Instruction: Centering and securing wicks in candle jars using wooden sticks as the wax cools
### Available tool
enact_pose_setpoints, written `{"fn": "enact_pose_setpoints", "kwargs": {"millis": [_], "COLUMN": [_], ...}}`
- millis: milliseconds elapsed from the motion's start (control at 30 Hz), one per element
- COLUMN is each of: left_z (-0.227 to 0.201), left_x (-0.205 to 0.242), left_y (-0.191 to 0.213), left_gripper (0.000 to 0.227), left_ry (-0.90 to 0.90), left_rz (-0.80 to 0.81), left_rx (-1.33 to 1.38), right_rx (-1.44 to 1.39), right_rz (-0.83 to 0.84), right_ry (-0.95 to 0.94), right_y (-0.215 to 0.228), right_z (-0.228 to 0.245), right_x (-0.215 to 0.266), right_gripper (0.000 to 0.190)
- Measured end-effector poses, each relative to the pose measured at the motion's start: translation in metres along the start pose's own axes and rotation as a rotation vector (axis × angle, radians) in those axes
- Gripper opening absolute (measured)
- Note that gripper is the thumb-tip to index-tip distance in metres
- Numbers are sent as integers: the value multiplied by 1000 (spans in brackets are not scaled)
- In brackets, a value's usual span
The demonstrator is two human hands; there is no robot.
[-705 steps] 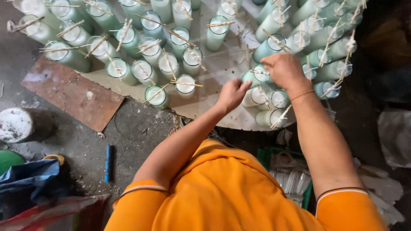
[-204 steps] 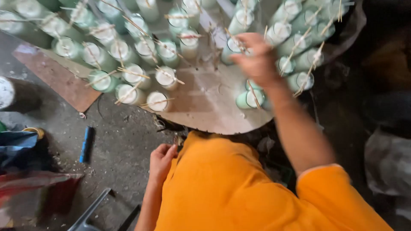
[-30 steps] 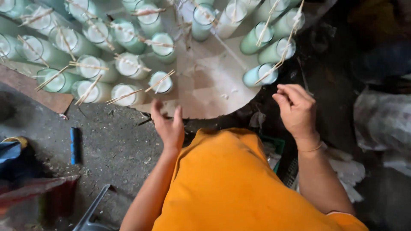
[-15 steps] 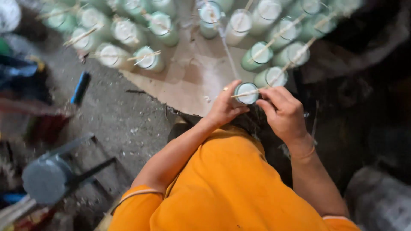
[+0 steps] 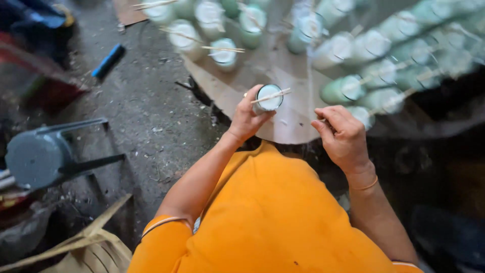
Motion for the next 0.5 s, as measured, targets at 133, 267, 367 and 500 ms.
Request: {"fn": "enact_pose_setpoints", "kwargs": {"millis": [133, 267, 367, 500], "left_z": [25, 42, 29, -5], "left_x": [-21, -27, -20, -7], "left_y": [21, 21, 33, 55], "left_gripper": [77, 83, 96, 51], "left_ry": [-2, 54, 109, 269], "left_rz": [-29, 9, 6, -129], "left_rx": [64, 87, 107, 156], "right_rx": [26, 86, 162, 263], "right_rz": [56, 167, 255, 325], "right_ry": [110, 175, 149, 144], "right_y": [-44, -83, -106, -123], "right_z": [5, 16, 8, -6], "right_x": [-47, -89, -98, -98], "right_gripper": [21, 22, 24, 15]}}
Point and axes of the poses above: each hand's wrist, its own x-axis away from the middle knuckle, its own y-axis out of the back of the hand, z = x × y, the point moved 5 cm from there along -x, towards the middle knuckle, and after that the axes turned 5 degrees about y, right-handed, at the moved point
